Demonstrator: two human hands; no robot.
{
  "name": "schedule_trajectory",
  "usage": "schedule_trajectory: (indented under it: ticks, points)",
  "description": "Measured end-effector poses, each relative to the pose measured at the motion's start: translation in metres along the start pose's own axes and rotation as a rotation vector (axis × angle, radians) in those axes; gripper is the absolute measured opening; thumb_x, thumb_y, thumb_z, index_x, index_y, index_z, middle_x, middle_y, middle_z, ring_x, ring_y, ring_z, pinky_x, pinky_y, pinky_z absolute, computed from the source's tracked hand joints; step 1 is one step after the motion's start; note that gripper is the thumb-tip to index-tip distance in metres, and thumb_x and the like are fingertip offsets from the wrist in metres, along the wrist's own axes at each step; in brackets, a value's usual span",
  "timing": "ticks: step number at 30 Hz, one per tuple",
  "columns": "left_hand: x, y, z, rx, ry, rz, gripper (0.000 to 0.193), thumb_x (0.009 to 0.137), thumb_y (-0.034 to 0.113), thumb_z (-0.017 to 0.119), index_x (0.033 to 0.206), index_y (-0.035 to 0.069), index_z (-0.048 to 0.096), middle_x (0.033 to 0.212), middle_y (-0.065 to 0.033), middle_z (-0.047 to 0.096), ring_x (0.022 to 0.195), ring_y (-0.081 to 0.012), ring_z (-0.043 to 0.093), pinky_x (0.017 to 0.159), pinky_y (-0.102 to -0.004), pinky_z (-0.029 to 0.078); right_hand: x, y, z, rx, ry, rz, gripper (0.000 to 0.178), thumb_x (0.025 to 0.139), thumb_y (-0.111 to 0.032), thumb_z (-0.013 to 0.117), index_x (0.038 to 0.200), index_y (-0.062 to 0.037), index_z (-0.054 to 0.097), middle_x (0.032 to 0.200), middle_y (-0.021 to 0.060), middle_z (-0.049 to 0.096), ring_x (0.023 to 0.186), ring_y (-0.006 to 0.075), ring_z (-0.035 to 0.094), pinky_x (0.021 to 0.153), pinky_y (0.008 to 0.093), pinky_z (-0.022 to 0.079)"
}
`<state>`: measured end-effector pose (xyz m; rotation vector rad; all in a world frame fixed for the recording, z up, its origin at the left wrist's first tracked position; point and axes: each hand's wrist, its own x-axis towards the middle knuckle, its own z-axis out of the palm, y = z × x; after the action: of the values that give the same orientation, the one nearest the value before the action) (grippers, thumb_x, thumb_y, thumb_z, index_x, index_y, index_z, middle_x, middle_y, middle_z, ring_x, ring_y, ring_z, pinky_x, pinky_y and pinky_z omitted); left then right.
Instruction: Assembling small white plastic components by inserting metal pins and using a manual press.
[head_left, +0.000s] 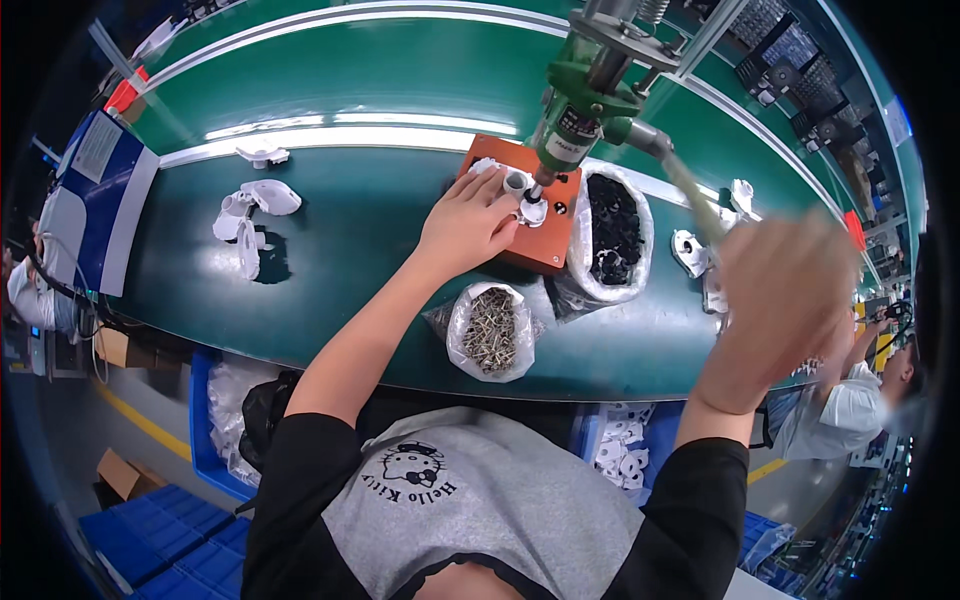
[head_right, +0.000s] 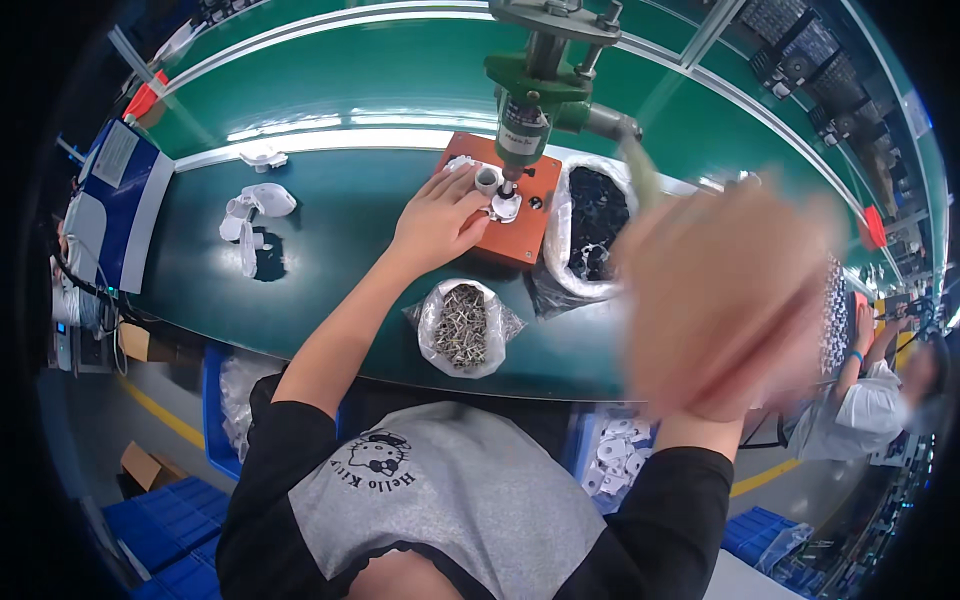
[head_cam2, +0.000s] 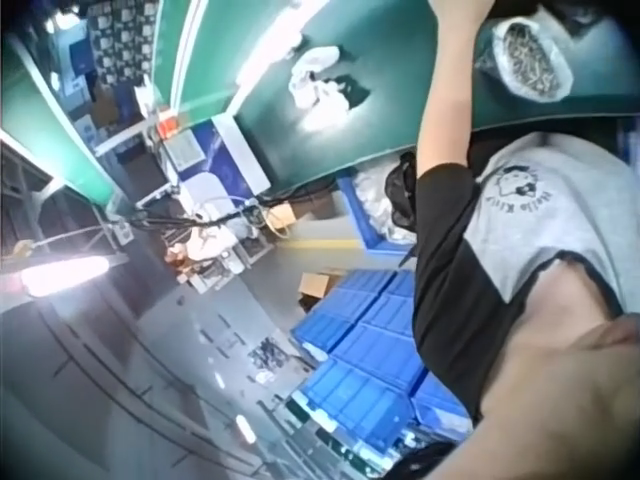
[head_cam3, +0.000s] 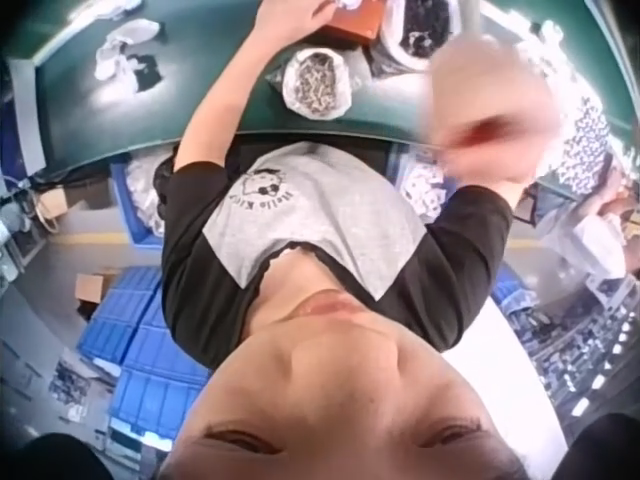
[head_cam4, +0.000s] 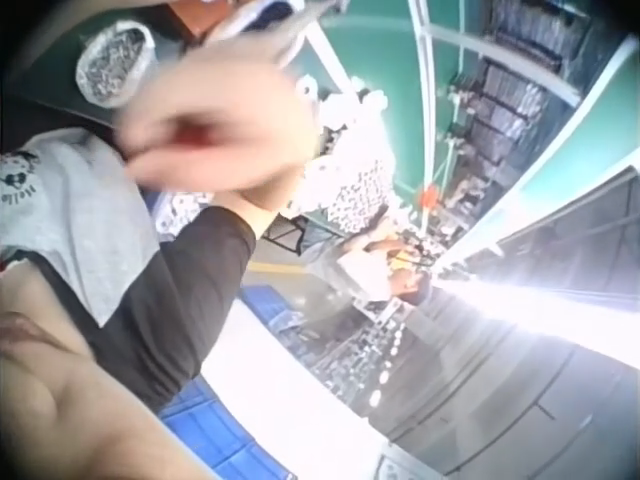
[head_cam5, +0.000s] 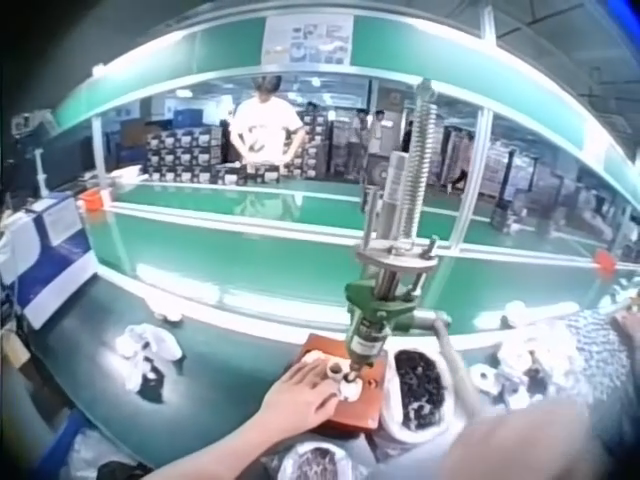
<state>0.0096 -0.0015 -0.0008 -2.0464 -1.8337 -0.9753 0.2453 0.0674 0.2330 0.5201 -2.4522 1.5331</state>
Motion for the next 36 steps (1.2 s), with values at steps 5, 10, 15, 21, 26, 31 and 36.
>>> schedule_trajectory:
  ticks: [5, 10, 15, 21, 26, 31, 36]
  points:
    - [0.001, -0.001, 0.002, -0.006, -0.001, 0.008, 0.021, 0.081, 0.023, 0.062, 0.096, 0.01, 0.062, 0.125, -0.0184, 0.057, 0.12, -0.0321, 0.052, 0.104, -0.0431, 0.038, 0.005, 0.062, -0.11, -0.119, 1.241, -0.204, 0.046, 0.092, -0.03, 0.044, 0.129, -0.0009, 0.044, 0.129, 0.0216, 0.05, 0.108, 0.0273, 0.053, 0.096, 0.0388, 0.04]
    - [-0.006, -0.008, -0.002, 0.012, -0.015, -0.027, 0.023, 0.08, 0.023, 0.062, 0.098, 0.01, 0.062, 0.125, -0.0175, 0.057, 0.121, -0.0312, 0.051, 0.105, -0.043, 0.038, 0.009, 0.151, -0.101, 0.4, 1.085, 0.427, 0.042, 0.09, -0.035, 0.056, 0.12, -0.0054, 0.052, 0.119, 0.0104, 0.059, 0.101, 0.0188, 0.057, 0.086, 0.0289, 0.043]
    - [-0.009, -0.006, -0.007, 0.017, -0.054, -0.033, 0.026, 0.08, 0.024, 0.062, 0.101, 0.008, 0.06, 0.125, -0.018, 0.057, 0.122, -0.0303, 0.05, 0.105, -0.0428, 0.037, -0.089, 0.201, -0.074, -0.947, 1.181, 0.416, 0.047, 0.09, -0.031, 0.057, 0.129, -0.0049, 0.05, 0.12, 0.0149, 0.061, 0.115, 0.0285, 0.055, 0.098, 0.0365, 0.039]
    - [-0.005, -0.006, 0.002, -0.052, -0.013, -0.096, 0.047, 0.08, 0.026, 0.063, 0.117, 0.0, 0.052, 0.123, -0.0194, 0.058, 0.12, -0.032, 0.052, 0.105, -0.0414, 0.038, -0.219, 0.258, 0.049, -1.495, 0.785, 1.142, 0.044, 0.085, -0.027, 0.059, 0.124, -0.0088, 0.051, 0.138, 0.016, 0.045, 0.13, 0.0324, 0.039, 0.103, 0.0568, 0.026]
    - [-0.006, -0.005, -0.002, -0.111, -0.027, -0.171, 0.059, 0.079, 0.025, 0.064, 0.129, 0.001, 0.044, 0.123, -0.0182, 0.057, 0.117, -0.0332, 0.053, 0.105, -0.0411, 0.038, -0.201, 0.207, 0.099, -1.255, 0.935, 0.982, 0.041, 0.079, -0.014, 0.061, 0.118, -0.0051, 0.054, 0.122, 0.012, 0.056, 0.113, 0.0296, 0.049, 0.096, 0.0436, 0.032]
    - [0.001, -0.009, -0.002, -0.111, -0.082, -0.207, 0.058, 0.082, 0.026, 0.062, 0.131, 0.003, 0.043, 0.129, -0.0171, 0.053, 0.124, -0.0324, 0.047, 0.109, -0.0443, 0.03, -0.187, 0.184, 0.146, -1.115, 0.937, 0.878, 0.038, 0.076, -0.012, 0.061, 0.112, -0.0048, 0.056, 0.121, 0.0105, 0.057, 0.108, 0.0294, 0.051, 0.092, 0.0419, 0.033]
    - [0.018, -0.024, -0.005, -0.006, -0.243, -0.181, 0.049, 0.086, 0.034, 0.058, 0.127, 0.01, 0.046, 0.143, -0.0159, 0.038, 0.141, -0.0306, 0.024, 0.114, -0.0521, 0.013, -0.161, 0.166, 0.179, -1.027, 0.902, 0.818, 0.031, 0.072, -0.009, 0.065, 0.103, -0.0055, 0.061, 0.122, 0.0093, 0.056, 0.111, 0.0268, 0.05, 0.095, 0.0404, 0.032]
